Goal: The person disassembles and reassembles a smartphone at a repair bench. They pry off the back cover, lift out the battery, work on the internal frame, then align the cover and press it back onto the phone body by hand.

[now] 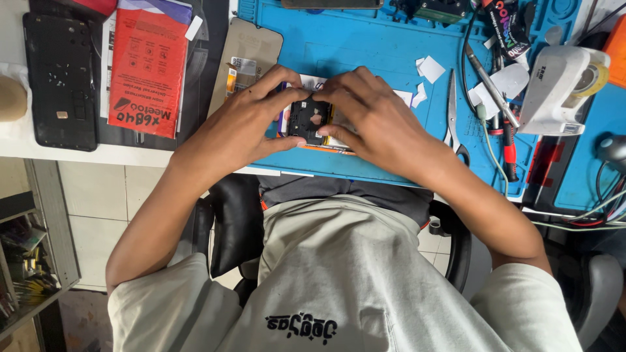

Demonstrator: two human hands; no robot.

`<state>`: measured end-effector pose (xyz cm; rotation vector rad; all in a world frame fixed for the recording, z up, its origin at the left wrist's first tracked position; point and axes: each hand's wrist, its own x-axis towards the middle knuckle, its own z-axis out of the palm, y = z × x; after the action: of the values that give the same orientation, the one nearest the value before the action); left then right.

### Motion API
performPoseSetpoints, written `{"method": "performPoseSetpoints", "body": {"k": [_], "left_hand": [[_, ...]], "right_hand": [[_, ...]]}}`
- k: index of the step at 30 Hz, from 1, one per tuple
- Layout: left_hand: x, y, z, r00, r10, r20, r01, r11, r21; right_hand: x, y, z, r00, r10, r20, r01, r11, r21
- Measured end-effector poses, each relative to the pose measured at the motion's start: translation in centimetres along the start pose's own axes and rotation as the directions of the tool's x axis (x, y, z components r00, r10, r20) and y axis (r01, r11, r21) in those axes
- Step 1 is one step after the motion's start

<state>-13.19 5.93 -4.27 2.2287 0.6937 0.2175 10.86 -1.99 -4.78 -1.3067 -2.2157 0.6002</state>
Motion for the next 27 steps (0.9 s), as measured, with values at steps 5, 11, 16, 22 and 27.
{"method": "performPoseSetpoints", "body": {"k": [5,11,16,22,27], "left_hand": [[-0.1,-0.2,0.0,0.999,0.032,-0.026,-0.032,0.999,0.003],[0.0,-0.7,-0.1,1.0,0.029,-0.01,-0.03,0.995,-0.092],[0.0,-1.3,-0.1,1.0,0.006,0.008,-0.004,0.986,-0.165],[-0.3,-1.9,0.3,0.998,0.029,-0.052,-0.037,0.983,-0.178],[-0.5,-2.1,0.4,0.997,0.038,-0.066,-0.05,0.981,-0.189]], "right_hand": [[0.0,-0.6,0.7,0.999,0.048,0.002,-0.048,0.998,-0.048],[0.1,-0.4,1.0,0.996,0.085,0.015,-0.084,0.996,-0.024],[0.4,-0.4,1.1,0.994,0.104,0.023,-0.105,0.994,0.019],[0.6,-0.3,1.2,0.985,0.166,0.036,-0.169,0.978,0.125],[0.8,-0.1,1.4,0.985,0.167,0.041,-0.172,0.974,0.146]]}}
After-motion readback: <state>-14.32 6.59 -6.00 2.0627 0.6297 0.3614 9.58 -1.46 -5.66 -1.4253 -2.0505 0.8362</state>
